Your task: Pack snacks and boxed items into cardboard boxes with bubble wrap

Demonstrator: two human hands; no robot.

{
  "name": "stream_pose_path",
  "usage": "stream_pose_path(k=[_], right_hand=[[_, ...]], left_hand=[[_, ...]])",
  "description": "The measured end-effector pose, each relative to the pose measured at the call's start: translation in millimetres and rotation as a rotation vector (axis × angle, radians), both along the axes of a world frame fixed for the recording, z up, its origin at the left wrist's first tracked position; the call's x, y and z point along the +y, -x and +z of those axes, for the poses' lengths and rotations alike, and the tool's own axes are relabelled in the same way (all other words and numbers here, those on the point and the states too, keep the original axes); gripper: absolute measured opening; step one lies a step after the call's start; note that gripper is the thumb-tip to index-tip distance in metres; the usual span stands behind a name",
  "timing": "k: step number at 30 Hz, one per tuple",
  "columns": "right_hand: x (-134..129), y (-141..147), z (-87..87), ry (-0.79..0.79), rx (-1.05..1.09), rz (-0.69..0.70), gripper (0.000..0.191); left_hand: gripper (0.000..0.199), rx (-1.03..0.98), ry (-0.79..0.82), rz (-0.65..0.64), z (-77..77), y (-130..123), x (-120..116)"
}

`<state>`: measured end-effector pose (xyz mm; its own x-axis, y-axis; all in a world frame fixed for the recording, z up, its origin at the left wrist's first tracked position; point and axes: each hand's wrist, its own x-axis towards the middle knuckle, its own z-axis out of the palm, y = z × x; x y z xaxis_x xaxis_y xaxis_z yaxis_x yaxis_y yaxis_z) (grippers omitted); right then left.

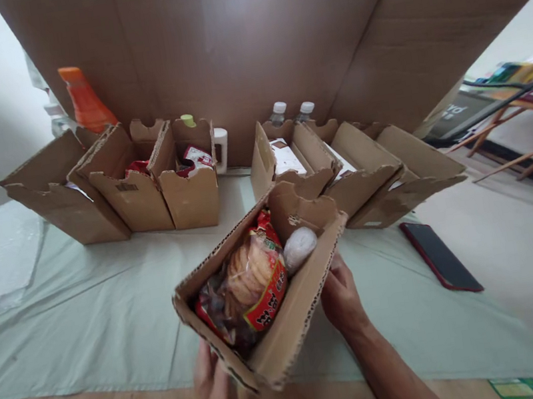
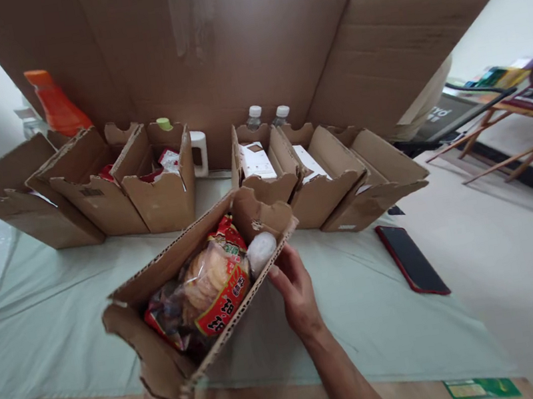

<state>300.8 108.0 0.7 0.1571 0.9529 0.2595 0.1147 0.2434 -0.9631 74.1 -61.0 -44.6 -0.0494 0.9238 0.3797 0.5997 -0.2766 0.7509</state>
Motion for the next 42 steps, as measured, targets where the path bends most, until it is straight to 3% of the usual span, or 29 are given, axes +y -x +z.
stream_pose_path(k=[2,5,7,9,12,15,18,20,24,27,32,36,39,42], right_hand=[[-33,-6,-6.2,0.012,-0.016,-0.097,0.049],[-96,-15,-28.7,0.041,-0.133,-0.242,0.043],[-130,-23,-43.5,0.078,-0.258,-0.187,0.044],[-145,-31,-50.5,0.114,-0.365,-0.112,0.042],[-130,-38,-44.2,0.151,-0.353,-0.153,0.053],[-90,-42,-32.0,0.124,-0.246,-0.131,0.07],[-54,-42,-27.5,0.096,-0.223,0.056,0.063],[-39,-39,-27.4,0.108,-0.224,0.131,0.054],[-31,-32,-25.4,0.142,-0.246,0.147,0.045],[-33,-27,-23.2,0.169,-0.338,0.07,0.043],[-39,-15,-18.5,0.132,-0.506,-0.038,0.037],[-31,-8,-8.7,0.057,-0.589,0.001,0.03],[-12,-6,-4.8,0.008,-0.635,0.049,0.027],[13,-6,-10.4,-0.031,-0.679,0.046,0.028]], left_hand=[[0.084,-0.077,0.058,-0.016,9.5,16,27],[0.064,-0.124,0.149,-0.041,26.1,41,90],[0.062,-0.126,0.158,-0.034,33.6,51,134],[0.073,-0.137,0.16,-0.02,35.0,52,165],[0.088,-0.168,0.137,0.003,26.0,38,174],[0.088,-0.199,0.068,-0.099,12.2,20,148],[0.088,-0.179,0.028,-0.231,5.9,9,128],[0.091,-0.153,0.01,-0.282,5.8,5,128],[0.114,-0.081,-0.013,-0.386,2.3,-6,142],[0.122,-0.043,-0.02,-0.378,-3.6,-14,145],[0.112,-0.071,-0.038,-0.384,-2.2,-8,141],[0.096,-0.105,-0.059,-0.36,-1.0,5,142],[0.083,-0.143,-0.055,-0.304,-0.1,11,154],[0.066,-0.153,0.033,-0.199,8.2,20,181]])
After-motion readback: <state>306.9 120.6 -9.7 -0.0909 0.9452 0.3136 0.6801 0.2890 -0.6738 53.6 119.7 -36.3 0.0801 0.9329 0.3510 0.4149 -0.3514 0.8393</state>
